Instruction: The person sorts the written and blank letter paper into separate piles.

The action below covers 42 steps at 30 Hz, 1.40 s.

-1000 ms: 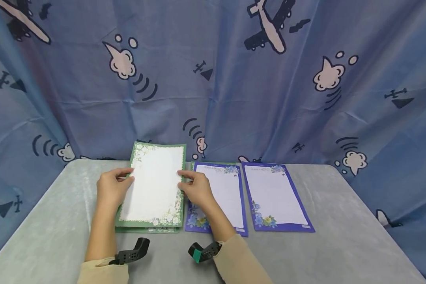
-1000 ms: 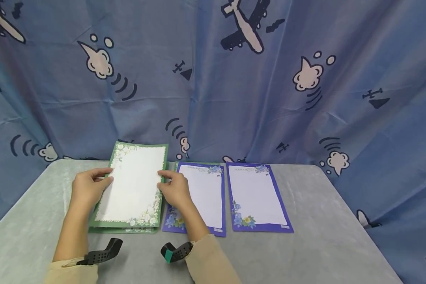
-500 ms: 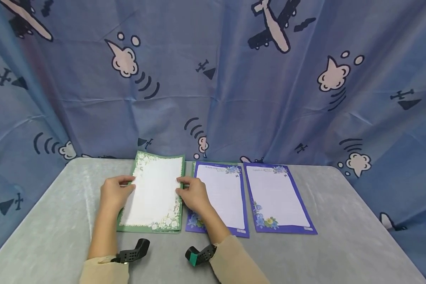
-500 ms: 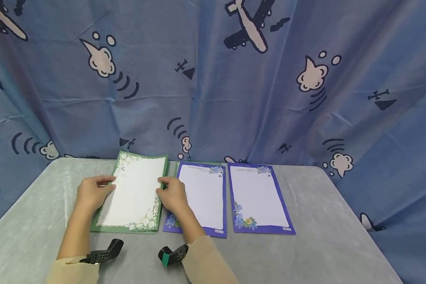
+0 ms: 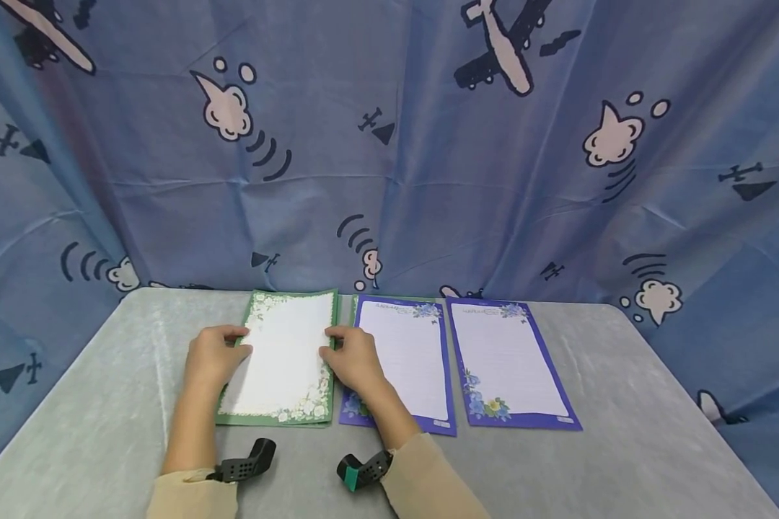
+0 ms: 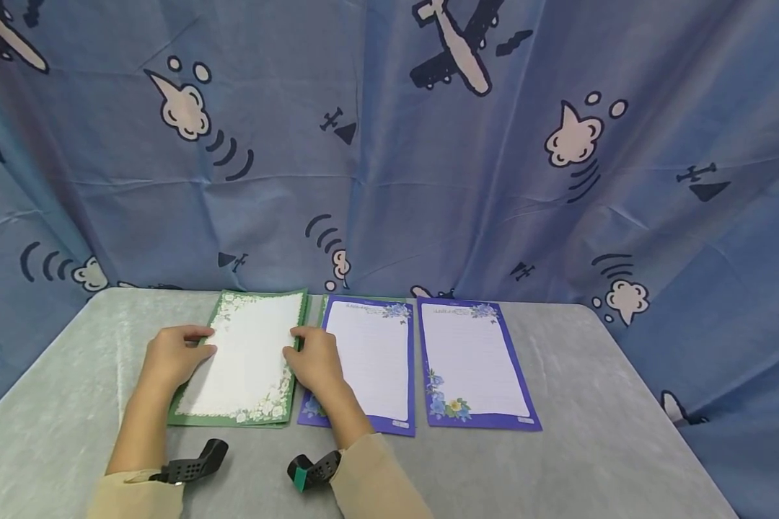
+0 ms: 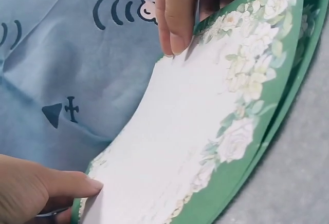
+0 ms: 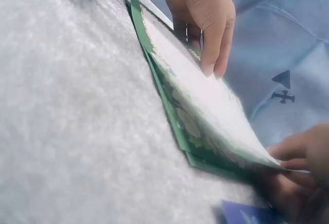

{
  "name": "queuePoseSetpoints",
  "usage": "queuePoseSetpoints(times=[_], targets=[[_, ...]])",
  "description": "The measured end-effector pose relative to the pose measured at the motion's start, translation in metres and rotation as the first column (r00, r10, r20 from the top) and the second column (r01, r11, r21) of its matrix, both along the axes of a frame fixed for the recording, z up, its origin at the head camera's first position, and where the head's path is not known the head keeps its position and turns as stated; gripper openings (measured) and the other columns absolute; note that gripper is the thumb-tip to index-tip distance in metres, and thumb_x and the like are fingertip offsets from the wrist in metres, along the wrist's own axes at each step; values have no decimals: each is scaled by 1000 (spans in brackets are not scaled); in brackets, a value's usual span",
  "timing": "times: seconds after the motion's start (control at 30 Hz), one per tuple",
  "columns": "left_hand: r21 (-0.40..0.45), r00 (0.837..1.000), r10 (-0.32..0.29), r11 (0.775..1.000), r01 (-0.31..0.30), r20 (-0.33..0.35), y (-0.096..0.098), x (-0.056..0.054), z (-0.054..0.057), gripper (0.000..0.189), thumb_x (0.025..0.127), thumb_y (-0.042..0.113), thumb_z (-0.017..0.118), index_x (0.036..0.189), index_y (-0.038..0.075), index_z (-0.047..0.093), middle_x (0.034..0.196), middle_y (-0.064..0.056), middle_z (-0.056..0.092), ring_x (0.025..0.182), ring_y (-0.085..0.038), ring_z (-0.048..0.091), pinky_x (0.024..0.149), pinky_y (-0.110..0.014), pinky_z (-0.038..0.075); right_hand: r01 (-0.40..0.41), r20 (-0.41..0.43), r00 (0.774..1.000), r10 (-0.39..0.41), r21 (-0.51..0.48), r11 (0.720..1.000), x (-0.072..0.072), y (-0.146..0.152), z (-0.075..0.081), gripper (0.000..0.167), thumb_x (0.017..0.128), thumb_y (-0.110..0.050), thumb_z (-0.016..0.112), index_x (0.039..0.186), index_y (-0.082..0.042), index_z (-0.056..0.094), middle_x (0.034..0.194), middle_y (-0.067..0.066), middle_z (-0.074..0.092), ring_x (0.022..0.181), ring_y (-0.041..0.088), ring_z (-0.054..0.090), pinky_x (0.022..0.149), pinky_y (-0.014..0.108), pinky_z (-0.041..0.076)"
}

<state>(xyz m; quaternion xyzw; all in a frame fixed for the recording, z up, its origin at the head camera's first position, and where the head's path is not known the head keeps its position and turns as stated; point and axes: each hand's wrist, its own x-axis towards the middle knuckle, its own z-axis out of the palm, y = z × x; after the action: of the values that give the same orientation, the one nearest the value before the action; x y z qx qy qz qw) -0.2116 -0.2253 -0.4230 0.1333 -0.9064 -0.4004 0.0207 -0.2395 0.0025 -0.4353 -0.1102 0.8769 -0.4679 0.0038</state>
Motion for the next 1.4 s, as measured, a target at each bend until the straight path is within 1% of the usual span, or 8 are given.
queuePoseSetpoints(times=[0.2, 0.3, 0.37, 0.47, 0.6, 0.8, 1.07, 1.4], targets=[[-11, 1000, 3, 1000, -3, 4, 3, 0, 0, 40, 93, 12, 66, 131, 0, 65, 129, -27, 64, 115, -43, 61, 88, -52, 51, 13, -12, 1000, -13, 34, 999, 1, 4, 2, 36, 92, -13, 71, 126, -1, 69, 111, 20, 75, 44, 9, 37, 47, 23, 40], [-18, 1000, 1, 1000, -1, 8, 4, 0, 0, 41, 93, 12, 67, 132, 0, 64, 130, -27, 64, 116, -44, 61, 89, -53, 52, 25, -61, 998, -19, 108, 994, 3, 6, 4, 35, 94, -16, 70, 125, -2, 70, 117, 18, 75, 57, 14, 61, 61, 30, 56], [-33, 1000, 2, 999, -1, 5, 5, 1, 1, 41, 93, 11, 67, 132, -1, 64, 129, -27, 64, 115, -44, 62, 89, -54, 51, 35, -107, 994, -17, 173, 984, 4, 7, 7, 33, 95, -19, 69, 124, -2, 71, 116, 16, 75, 79, 21, 74, 75, 36, 61], [-73, 1000, 8, 997, -8, -9, 5, 2, 6, 40, 93, 13, 66, 131, -1, 64, 130, -27, 64, 113, -45, 63, 87, -54, 52, 25, -120, 993, 1, 221, 975, 6, 13, 16, 33, 97, -22, 68, 123, -3, 72, 106, 17, 78, 75, 24, 73, 68, 35, 60], [-84, 999, 9, 996, -12, -40, 9, 2, 16, 41, 97, 19, 64, 134, 2, 64, 136, -24, 63, 114, -44, 63, 81, -51, 54, 6, -84, 996, 10, 189, 982, 9, 24, 30, 34, 98, -25, 66, 124, -5, 71, 101, 16, 78, 53, 13, 54, 52, 25, 46], [-42, 991, -35, 999, 30, -131, 18, 1, 31, 40, 99, 23, 62, 134, 5, 64, 132, -20, 67, 116, -40, 66, 89, -51, 54, 4, -110, 994, 12, 142, 990, 11, 46, 41, 33, 97, -25, 67, 123, -5, 72, 122, 10, 74, 85, 19, 74, 69, 30, 58], [-35, 971, -105, 994, 99, -216, 42, 2, 46, 35, 98, 20, 62, 130, 5, 68, 122, -19, 72, 108, -38, 69, 82, -46, 55, 86, -202, 978, -58, 132, 987, 10, 81, 39, 27, 95, -22, 69, 115, -6, 76, 112, 11, 77, 83, 22, 74, 69, 33, 57], [-29, 949, -220, 975, 220, -224, 91, -7, 27, 29, 96, 17, 66, 123, 5, 72, 114, -14, 76, 98, -31, 72, 80, -45, 57, 187, -173, 972, -161, 143, 972, 17, 131, 33, 31, 93, -23, 72, 120, -6, 74, 113, 14, 76, 90, 28, 75, 66, 32, 57]])
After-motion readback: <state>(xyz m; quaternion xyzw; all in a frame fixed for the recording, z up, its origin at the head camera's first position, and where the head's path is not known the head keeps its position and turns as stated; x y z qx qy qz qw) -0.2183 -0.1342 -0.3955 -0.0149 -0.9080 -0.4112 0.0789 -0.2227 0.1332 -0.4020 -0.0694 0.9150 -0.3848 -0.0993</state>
